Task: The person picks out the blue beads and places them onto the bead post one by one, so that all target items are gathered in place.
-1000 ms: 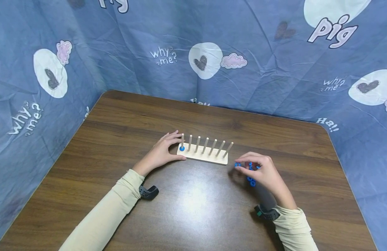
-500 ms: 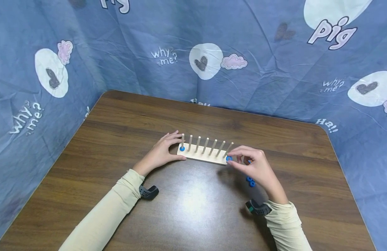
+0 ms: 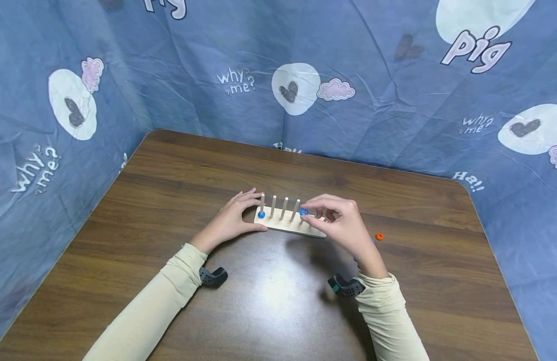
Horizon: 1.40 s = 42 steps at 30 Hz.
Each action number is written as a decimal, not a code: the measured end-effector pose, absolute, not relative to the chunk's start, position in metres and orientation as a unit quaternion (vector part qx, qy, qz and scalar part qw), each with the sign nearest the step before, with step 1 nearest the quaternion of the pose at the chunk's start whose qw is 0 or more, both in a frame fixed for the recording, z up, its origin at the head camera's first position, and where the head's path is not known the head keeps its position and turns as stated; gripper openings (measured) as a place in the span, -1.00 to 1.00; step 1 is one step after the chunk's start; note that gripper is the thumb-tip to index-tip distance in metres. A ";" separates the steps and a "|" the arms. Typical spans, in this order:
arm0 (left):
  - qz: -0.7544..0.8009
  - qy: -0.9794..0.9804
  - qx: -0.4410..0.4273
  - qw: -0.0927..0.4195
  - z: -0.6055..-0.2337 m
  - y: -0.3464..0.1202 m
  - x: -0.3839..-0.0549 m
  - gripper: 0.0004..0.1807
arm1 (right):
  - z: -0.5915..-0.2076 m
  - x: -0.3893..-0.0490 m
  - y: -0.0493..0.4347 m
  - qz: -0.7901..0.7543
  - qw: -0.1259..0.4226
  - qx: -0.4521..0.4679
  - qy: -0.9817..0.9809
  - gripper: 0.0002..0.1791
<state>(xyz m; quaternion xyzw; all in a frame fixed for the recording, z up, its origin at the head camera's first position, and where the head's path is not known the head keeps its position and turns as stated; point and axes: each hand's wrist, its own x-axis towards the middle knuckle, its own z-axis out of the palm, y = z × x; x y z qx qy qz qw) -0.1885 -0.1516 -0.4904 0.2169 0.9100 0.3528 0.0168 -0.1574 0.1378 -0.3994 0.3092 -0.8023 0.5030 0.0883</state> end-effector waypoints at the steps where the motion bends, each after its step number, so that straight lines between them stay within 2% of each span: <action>1: 0.351 0.910 0.218 0.015 -0.491 -0.152 -0.189 -0.25 | -0.398 -0.159 0.133 0.503 0.091 0.309 -0.802 -0.82; 8: 0.353 0.909 0.223 0.007 -0.491 -0.152 -0.188 -0.26 | -0.393 -0.170 0.107 0.481 0.112 0.316 -0.810 -0.82; 24: 0.359 0.903 0.238 -0.007 -0.493 -0.152 -0.189 -0.30 | -0.395 -0.184 0.064 0.403 0.119 0.331 -0.845 -0.80; 42: 0.352 0.908 0.227 -0.001 -0.494 -0.154 -0.187 -0.26 | -0.396 -0.185 0.054 0.328 0.111 0.322 -0.881 -0.81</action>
